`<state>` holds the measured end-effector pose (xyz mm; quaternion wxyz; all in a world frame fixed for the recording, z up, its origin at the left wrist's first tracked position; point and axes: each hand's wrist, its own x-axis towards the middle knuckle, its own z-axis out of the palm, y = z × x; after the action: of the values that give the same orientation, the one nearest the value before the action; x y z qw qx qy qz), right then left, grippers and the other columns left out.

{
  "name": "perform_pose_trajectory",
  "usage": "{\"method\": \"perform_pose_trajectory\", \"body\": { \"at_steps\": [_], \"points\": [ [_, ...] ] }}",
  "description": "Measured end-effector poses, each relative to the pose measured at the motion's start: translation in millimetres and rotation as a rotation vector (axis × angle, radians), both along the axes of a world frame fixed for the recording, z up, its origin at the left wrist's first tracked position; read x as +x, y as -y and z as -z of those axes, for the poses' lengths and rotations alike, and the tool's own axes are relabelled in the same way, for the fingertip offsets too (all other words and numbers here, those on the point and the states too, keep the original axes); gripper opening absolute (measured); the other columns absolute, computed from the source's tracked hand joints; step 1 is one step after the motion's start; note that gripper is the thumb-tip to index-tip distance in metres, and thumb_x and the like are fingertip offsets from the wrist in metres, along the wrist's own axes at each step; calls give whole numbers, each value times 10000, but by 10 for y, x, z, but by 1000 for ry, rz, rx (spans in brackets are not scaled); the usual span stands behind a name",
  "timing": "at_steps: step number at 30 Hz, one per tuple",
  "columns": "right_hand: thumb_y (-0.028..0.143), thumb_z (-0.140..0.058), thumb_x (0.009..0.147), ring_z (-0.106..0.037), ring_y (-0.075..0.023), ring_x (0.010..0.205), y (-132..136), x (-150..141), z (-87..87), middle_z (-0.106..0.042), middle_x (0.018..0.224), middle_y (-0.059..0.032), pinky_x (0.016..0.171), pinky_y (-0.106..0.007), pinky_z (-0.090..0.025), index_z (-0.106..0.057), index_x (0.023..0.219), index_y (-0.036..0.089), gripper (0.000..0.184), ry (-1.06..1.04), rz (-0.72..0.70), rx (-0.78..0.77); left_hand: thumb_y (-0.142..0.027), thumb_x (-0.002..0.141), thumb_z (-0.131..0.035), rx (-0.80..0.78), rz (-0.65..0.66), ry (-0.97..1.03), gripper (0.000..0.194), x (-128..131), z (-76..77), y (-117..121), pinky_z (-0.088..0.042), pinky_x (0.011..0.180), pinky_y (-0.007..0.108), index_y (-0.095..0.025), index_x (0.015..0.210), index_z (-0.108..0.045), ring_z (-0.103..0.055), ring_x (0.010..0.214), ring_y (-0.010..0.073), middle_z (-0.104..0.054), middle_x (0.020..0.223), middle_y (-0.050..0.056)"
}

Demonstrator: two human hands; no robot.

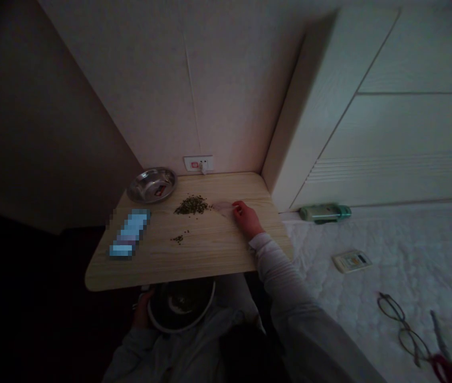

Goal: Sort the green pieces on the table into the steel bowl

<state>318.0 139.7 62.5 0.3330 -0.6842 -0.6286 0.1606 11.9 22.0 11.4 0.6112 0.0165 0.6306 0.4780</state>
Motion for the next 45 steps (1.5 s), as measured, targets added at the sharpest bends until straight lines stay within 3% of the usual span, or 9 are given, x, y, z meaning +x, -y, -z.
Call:
{"method": "perform_pose_trajectory", "body": {
  "at_steps": [3,8,16,21,26,31,36,39,45],
  "points": [
    [199,-429,720,-509,-97,592,-159,88,-31,-592,759,-32,558,-213,-381,-494,982,167,272,61,-62,-49,-136,609,-460,-8,7,42,210,-14,37,11,-399,771,320,-193,447,-581,-589,625,175,-614,485,12],
    [197,-451,709,-510,-105,628,-409,180,-91,-592,755,-41,587,-215,-379,-535,932,162,240,99,-128,-74,-105,559,-474,-33,-72,-81,207,-30,52,-5,-387,778,326,-200,383,-528,-583,658,185,-570,431,-1],
    [207,-453,703,-502,-95,618,-434,125,-244,-585,731,-20,587,-206,-377,-566,856,167,194,62,-196,-60,-85,572,-448,-66,-56,-11,252,45,-166,-6,-408,749,328,-198,358,-519,-584,605,180,-571,417,4],
    [241,-447,705,-492,-96,609,-280,-124,-259,-566,695,-12,586,-217,-377,-550,855,148,205,-114,-231,3,-89,568,-453,-50,-69,-28,240,61,-98,-11,-411,754,334,-210,372,-520,-589,663,189,-577,424,-5],
    [243,-457,693,-497,-100,633,-172,-583,-137,-562,699,-8,607,-224,-379,-547,843,151,197,-270,-275,-7,-122,577,-482,-12,-41,36,207,48,21,-5,-402,771,349,-202,398,-548,-585,745,212,-587,442,15],
    [233,-419,707,-482,-105,603,-67,-993,50,-553,679,-8,576,-226,-375,-542,847,157,201,-330,-214,-2,-116,557,-501,17,-49,-35,174,-31,103,25,-381,798,349,-197,413,-556,-578,762,207,-589,461,8],
    [226,-412,708,-473,-109,611,18,-1087,117,-547,679,-10,590,-229,-368,-548,851,164,207,-268,-221,48,-81,512,-508,82,-55,-191,153,-128,240,43,-326,854,350,-199,432,-563,-543,860,210,-593,496,3],
    [227,-413,709,-470,-100,593,26,-1065,113,-538,655,-2,574,-217,-364,-548,855,165,208,-267,-247,43,-82,534,-484,79,-54,-236,183,-77,171,25,-329,852,322,-207,428,-565,-553,826,187,-595,494,-7],
    [207,-435,691,-468,-89,572,27,-1045,80,-543,633,11,561,-208,-354,-562,834,172,194,-228,-309,8,-169,568,-498,12,0,-128,172,103,-100,-17,-421,727,318,-218,406,-531,-582,680,183,-592,455,-19]
  ]
}}
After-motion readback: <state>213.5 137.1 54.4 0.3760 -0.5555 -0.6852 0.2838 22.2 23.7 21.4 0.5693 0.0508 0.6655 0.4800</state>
